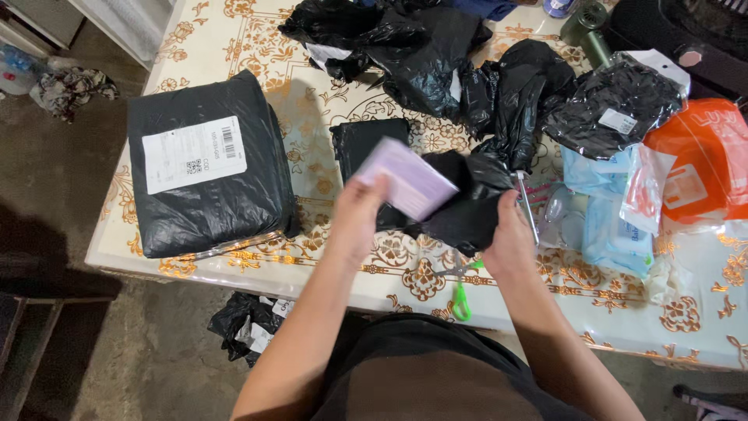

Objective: The person unpacks several black shipping bags on a table, using green scissors to cut open bubble wrap and plastic packaging. They remove a small bottle, a blue and white tool, a light blue package, a hairbrush, and a maroon fabric item, placing each on the table.

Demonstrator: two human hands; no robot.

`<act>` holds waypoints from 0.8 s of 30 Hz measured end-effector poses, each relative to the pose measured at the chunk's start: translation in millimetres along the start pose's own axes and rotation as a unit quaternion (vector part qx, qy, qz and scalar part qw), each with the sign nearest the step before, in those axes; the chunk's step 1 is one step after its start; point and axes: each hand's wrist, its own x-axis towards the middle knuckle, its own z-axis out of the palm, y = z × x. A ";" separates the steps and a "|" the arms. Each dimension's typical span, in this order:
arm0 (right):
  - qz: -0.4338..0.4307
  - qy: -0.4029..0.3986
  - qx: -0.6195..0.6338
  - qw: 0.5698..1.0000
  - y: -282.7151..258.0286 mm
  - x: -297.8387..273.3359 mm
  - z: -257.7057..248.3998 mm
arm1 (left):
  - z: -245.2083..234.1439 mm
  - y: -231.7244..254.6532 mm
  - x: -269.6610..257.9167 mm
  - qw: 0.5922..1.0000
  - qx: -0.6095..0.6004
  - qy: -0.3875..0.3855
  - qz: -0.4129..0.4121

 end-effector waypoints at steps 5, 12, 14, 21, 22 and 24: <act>0.005 -0.095 0.058 0.994 -9.5 -4.8 3.2 | -58.1 8.2 4.4 0.966 -0.258 0.012 0.000; 0.062 -0.048 0.035 0.996 -8.4 -7.6 16.6 | -53.9 -10.0 -19.3 0.967 -0.217 -0.059 -0.122; 0.075 -0.056 0.034 0.995 -7.6 -8.6 21.5 | -44.8 -16.5 -24.6 0.959 -0.211 -0.109 -0.151; 0.112 -0.184 0.038 0.976 4.0 -9.1 12.2 | -30.4 -33.8 -19.1 0.971 -0.139 -0.121 -0.150; 0.100 -0.191 0.026 0.976 4.9 -9.8 7.5 | -30.3 -33.7 -18.5 0.972 -0.143 -0.113 -0.149; 0.109 -0.208 0.036 0.971 10.0 -0.8 3.2 | -32.8 -31.9 -19.2 0.974 -0.146 -0.084 -0.154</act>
